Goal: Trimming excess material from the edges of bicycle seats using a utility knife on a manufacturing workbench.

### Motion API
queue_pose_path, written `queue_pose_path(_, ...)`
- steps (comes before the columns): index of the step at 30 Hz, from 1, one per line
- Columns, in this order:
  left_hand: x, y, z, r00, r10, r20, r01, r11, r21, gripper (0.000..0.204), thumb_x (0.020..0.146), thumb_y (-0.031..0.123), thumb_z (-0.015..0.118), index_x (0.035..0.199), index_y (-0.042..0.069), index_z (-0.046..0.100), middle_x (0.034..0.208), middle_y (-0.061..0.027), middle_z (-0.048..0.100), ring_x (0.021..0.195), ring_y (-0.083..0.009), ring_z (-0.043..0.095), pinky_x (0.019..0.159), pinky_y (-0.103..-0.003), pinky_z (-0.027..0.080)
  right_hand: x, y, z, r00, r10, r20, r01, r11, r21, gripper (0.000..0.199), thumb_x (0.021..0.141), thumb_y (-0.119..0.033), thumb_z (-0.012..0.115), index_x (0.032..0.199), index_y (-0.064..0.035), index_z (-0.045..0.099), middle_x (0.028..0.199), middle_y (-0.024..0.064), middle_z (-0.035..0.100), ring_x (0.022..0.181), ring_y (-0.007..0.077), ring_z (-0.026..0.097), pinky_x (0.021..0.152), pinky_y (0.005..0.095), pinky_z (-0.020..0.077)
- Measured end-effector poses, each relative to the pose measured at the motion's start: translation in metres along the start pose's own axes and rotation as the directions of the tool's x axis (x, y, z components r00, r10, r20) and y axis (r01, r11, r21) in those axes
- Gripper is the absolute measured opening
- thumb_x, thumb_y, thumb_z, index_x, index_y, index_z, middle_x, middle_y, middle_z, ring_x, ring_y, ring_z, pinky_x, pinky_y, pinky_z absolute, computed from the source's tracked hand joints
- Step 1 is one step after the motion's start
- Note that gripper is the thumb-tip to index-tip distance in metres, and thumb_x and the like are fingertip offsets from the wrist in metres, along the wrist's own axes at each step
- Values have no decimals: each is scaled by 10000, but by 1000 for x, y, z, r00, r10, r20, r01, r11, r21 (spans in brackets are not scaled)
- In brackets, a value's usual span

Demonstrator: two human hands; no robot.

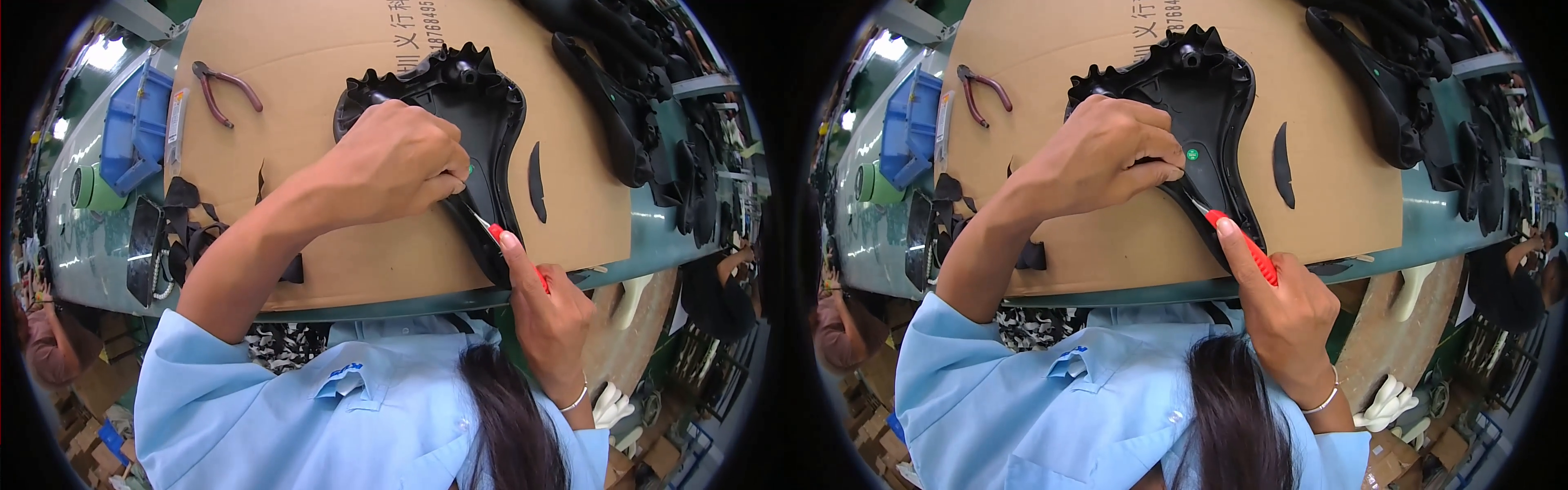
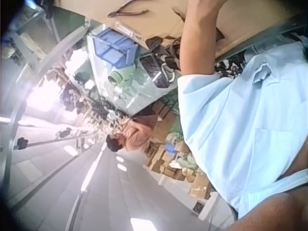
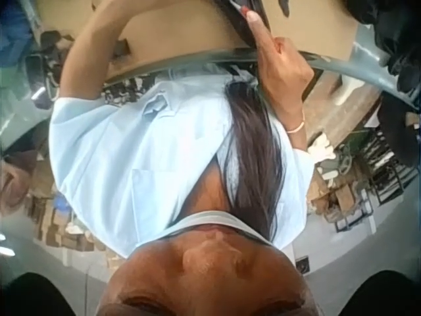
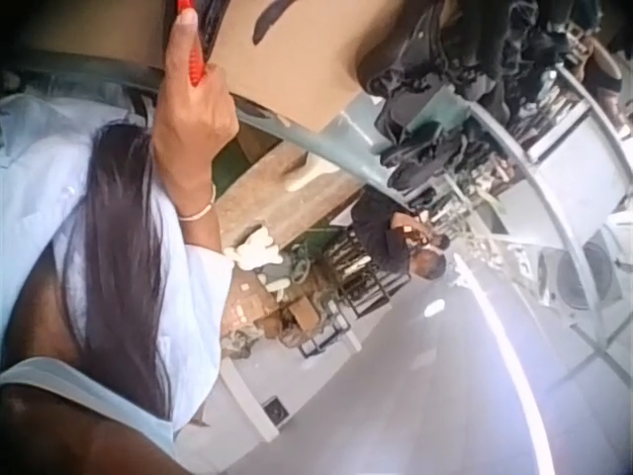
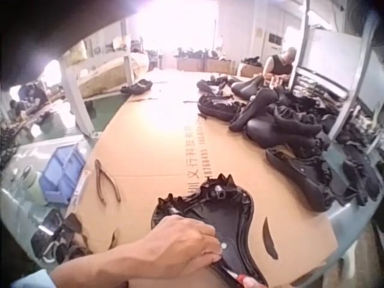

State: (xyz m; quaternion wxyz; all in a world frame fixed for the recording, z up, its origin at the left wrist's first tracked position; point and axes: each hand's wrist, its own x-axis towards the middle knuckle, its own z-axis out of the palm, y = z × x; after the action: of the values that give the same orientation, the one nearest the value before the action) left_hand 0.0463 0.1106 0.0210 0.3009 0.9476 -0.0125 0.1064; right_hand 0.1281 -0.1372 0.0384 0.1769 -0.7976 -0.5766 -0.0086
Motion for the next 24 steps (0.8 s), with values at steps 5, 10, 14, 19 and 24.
queue_pose_path(5, 0, -5, 0, 1000, 21, 0, -21, 999, -33, 108, 746, 126, 674, 792, 35, 708, 712, -79, 602, 678, -279, 605, 595, -378, 455, 2, -7, -24, 983, 9, 185, 13, 993, -117, 632, 721, 76, 650, 1302, -164, 590, 737, 91, 561, 588, 220, 546, 555, 325, 438)
queue_pose_path(10, 0, -2, 3, 999, 9, -40, -12, 998, -62, 104, 752, 126, 667, 790, 32, 691, 719, -81, 608, 688, -291, 607, 610, -385, 467, -5, 9, -51, 949, -13, 315, 82, 975, -206, 636, 729, -10, 636, 1319, -242, 579, 647, 54, 430, 529, 198, 474, 484, 331, 378)
queue_pose_path(14, 17, 9, 9, 988, 130, 85, -139, 983, 120, 108, 777, 131, 641, 799, 26, 643, 752, -85, 634, 693, -301, 610, 613, -387, 471, 17, 25, -64, 934, -134, 330, 226, 940, -256, 587, 755, -47, 619, 1296, -271, 594, 647, 46, 418, 543, 201, 483, 501, 334, 383)
queue_pose_path(19, 20, 10, 5, 969, -221, 112, 239, 955, -175, 147, 796, 147, 648, 823, 9, 607, 635, -116, 577, 580, -295, 558, 559, -370, 437, 15, 55, -81, 923, -109, 368, 227, 928, -296, 541, 773, -64, 613, 1264, -291, 617, 671, 50, 451, 558, 195, 494, 510, 335, 385)
queue_pose_path(24, 41, 19, 15, 989, -108, 105, 133, 954, -270, 149, 767, 137, 666, 793, 5, 601, 642, -125, 573, 565, -252, 553, 555, -343, 427, -1, 76, -55, 986, 74, 150, -89, 992, 92, 474, 871, -36, 552, 1319, -190, 567, 722, 57, 561, 559, 172, 509, 506, 273, 419)
